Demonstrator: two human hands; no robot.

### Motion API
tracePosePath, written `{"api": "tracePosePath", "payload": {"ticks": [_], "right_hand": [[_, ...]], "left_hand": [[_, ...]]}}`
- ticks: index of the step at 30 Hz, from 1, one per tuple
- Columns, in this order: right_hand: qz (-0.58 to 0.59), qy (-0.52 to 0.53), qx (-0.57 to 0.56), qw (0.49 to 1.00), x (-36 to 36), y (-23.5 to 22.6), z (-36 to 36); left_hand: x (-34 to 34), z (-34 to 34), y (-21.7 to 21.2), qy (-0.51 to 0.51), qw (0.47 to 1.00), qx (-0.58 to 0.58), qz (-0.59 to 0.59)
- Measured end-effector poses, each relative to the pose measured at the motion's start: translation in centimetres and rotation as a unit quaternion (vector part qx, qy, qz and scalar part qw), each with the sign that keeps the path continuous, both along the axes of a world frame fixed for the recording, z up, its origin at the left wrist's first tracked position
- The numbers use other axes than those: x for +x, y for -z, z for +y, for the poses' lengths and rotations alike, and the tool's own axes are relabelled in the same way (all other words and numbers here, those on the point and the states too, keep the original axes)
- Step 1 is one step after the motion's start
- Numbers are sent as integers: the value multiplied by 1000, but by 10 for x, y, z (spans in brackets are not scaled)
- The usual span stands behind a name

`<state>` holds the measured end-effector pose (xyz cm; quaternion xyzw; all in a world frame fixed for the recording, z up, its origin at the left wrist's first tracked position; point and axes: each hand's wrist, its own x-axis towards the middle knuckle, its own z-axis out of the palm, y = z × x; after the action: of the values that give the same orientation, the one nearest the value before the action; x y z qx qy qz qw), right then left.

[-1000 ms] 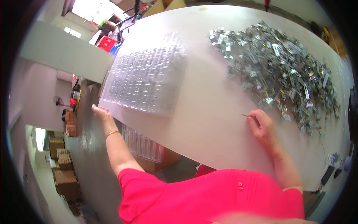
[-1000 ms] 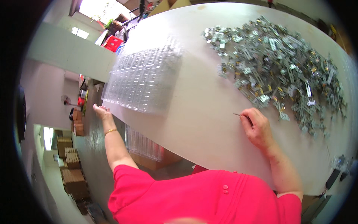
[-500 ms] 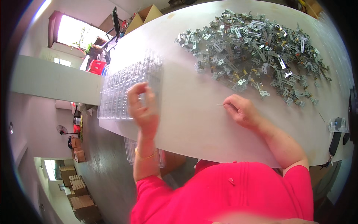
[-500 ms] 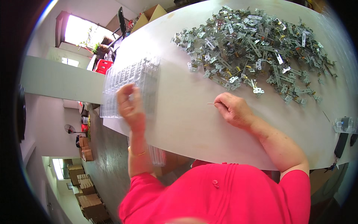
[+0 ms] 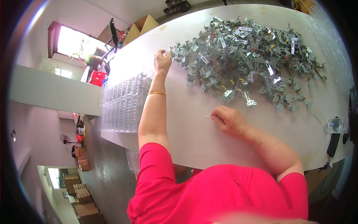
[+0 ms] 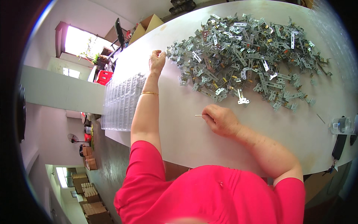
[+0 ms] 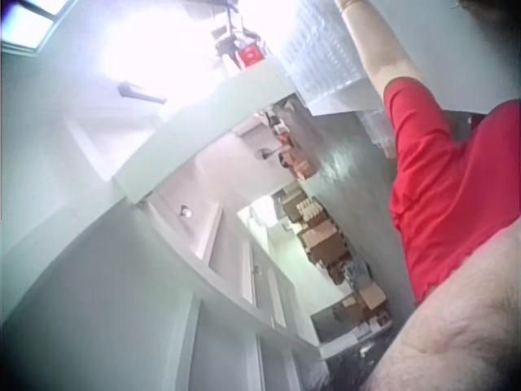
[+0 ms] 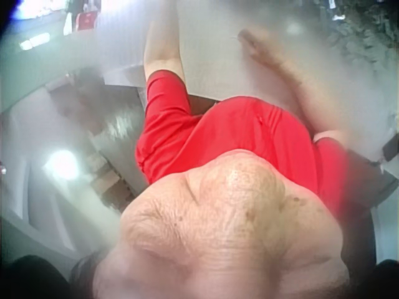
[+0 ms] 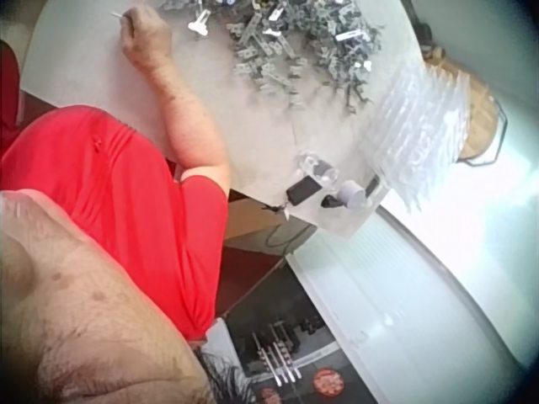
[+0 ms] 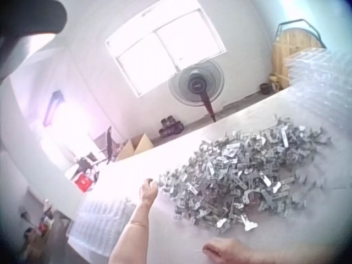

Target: Placing small metal brackets into partitioned clear plastic packaging trays on a table.

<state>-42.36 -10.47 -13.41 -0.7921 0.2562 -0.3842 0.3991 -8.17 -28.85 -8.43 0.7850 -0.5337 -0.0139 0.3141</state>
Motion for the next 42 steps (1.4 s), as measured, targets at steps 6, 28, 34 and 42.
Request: {"api": "tracePosePath", "payload": {"ticks": [6,28,34,42], "right_hand": [[4,9,13,1000,-2,-4,-1],[-1,18,5,1000,2,-2,1],[12,11,4,1000,0,-3,1],[-1,-2,11,1000,3,-3,3]], "left_hand": [[1,-35,9,53,994,84,44],[-31,32,1,75,938,225,253],[-45,49,-3,61,945,202,251],[-50,73,2,34,972,145,-180]]}}
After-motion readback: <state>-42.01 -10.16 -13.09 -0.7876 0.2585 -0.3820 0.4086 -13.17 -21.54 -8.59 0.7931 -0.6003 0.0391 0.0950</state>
